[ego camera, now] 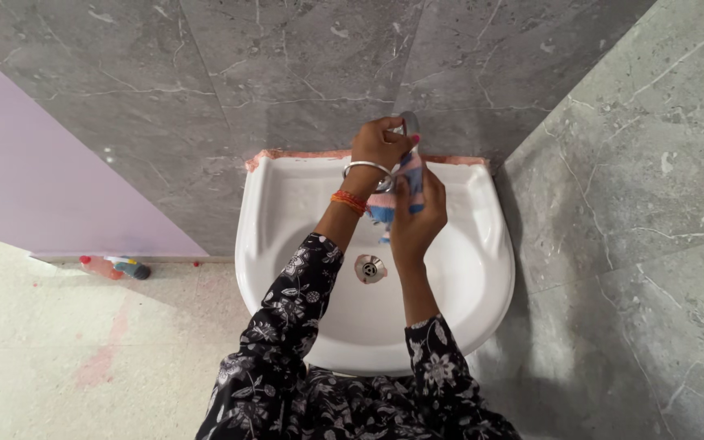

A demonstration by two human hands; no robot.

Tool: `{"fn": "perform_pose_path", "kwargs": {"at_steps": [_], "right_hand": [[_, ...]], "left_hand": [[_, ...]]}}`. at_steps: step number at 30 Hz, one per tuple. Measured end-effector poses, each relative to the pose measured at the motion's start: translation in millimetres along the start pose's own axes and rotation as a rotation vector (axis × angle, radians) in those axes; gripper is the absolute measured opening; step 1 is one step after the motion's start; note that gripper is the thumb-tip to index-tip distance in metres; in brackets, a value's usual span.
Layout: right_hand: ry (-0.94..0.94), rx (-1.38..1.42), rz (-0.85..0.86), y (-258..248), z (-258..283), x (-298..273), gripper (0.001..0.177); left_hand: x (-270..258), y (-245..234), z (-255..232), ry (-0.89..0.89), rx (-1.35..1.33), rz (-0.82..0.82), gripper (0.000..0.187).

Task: The person wipes the interior and rim of a white wall-mounted sink using a blue cloth. They repeatedly rub the basin, faucet, and edges, occasionally rinsing the cloth under the running tap.

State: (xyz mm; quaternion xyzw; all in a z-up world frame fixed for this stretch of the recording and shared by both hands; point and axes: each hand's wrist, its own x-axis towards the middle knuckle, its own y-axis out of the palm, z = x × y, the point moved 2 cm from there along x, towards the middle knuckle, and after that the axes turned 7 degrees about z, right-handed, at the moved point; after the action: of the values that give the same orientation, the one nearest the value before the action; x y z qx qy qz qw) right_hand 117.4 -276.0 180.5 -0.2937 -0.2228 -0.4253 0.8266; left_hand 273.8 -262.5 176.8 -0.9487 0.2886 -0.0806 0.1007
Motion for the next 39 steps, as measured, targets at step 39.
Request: {"fn": "perform_pose_path", "kwargs": {"at_steps": [39], "right_hand": [[-0.336,0.028,0.176,-10,-25,-6,0.038]], "left_hand": [[-13,-8,6,-0.091,-0.346,0.079,0.052]]}}
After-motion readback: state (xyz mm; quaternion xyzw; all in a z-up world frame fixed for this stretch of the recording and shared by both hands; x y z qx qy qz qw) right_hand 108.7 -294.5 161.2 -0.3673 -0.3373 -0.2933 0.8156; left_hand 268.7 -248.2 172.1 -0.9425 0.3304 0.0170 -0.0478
